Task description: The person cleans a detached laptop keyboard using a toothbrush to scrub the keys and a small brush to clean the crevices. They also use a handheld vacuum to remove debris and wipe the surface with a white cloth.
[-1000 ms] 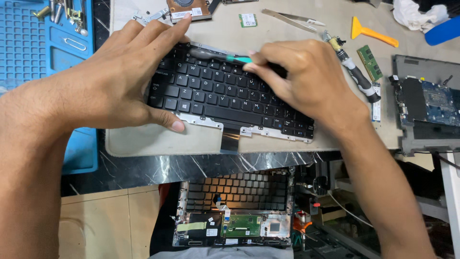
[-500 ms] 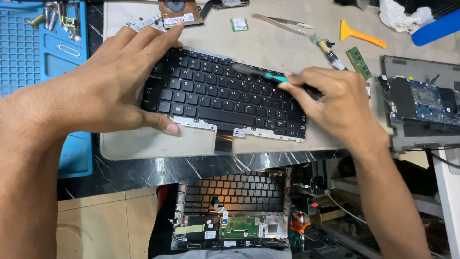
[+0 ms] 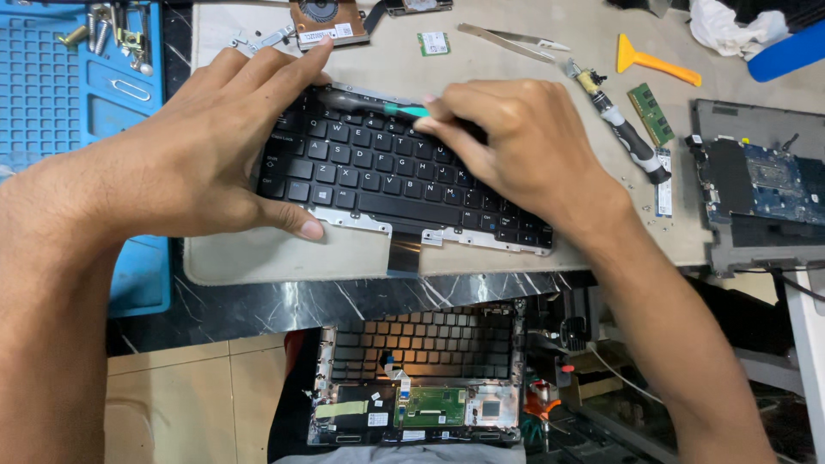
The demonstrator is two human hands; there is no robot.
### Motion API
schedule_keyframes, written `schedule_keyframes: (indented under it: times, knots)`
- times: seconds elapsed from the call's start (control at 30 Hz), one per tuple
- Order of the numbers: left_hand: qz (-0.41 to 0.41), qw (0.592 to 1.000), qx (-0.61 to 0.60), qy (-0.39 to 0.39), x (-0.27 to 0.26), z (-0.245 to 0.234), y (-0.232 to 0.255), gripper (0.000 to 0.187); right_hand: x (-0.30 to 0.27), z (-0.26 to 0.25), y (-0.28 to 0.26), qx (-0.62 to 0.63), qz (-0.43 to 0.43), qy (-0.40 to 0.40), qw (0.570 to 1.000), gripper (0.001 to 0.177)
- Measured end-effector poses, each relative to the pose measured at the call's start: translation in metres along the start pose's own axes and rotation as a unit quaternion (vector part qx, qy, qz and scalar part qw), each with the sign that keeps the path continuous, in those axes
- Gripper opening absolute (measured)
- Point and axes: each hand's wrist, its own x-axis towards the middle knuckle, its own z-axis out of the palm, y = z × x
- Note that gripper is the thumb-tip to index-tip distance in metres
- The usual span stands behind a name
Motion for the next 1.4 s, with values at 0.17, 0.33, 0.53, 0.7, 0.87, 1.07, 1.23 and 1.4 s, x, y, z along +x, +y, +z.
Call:
schedule_keyframes:
  times: [0.17, 0.33, 0.53, 0.7, 0.87, 1.07, 1.23, 1.4]
  knots:
    - [0.003, 1.000, 0.007, -0.003, 0.000, 0.000, -0.001, 0.166, -0.078, -0.033, 0.024, -0.013, 0.057, -0.016, 0.998, 0.019]
    - [-0.004, 1.000, 0.022, -0.001, 0.000, 0.003, -0.003, 0.166, -0.132, -0.048, 0.033, -0.029, 0.121, 0.006, 0.992, 0.015]
    - [0.003, 1.000, 0.010, 0.000, 0.000, 0.001, -0.001, 0.165, -0.084, -0.033, 0.025, -0.027, 0.086, -0.004, 0.996, 0.024]
    - [-0.004, 1.000, 0.003, -0.008, 0.000, 0.000, -0.001, 0.163, -0.009, -0.001, 0.013, 0.004, 0.018, 0.008, 1.000, 0.021]
    - [0.018, 1.000, 0.013, 0.011, -0.001, 0.003, -0.005, 0.163, 0.003, 0.002, 0.010, 0.013, -0.003, 0.013, 1.000, 0.028]
    - [0.011, 0.999, 0.033, 0.011, -0.001, 0.006, -0.006, 0.169, -0.073, -0.034, 0.026, 0.006, 0.056, -0.016, 0.998, 0.018]
    - [0.011, 0.999, 0.039, 0.009, 0.001, 0.007, -0.005, 0.171, -0.149, -0.056, 0.042, -0.004, 0.114, -0.002, 0.993, 0.022]
    - [0.025, 0.999, 0.036, 0.025, -0.001, 0.009, -0.008, 0.170, -0.142, -0.056, 0.040, -0.016, 0.115, 0.005, 0.993, 0.022]
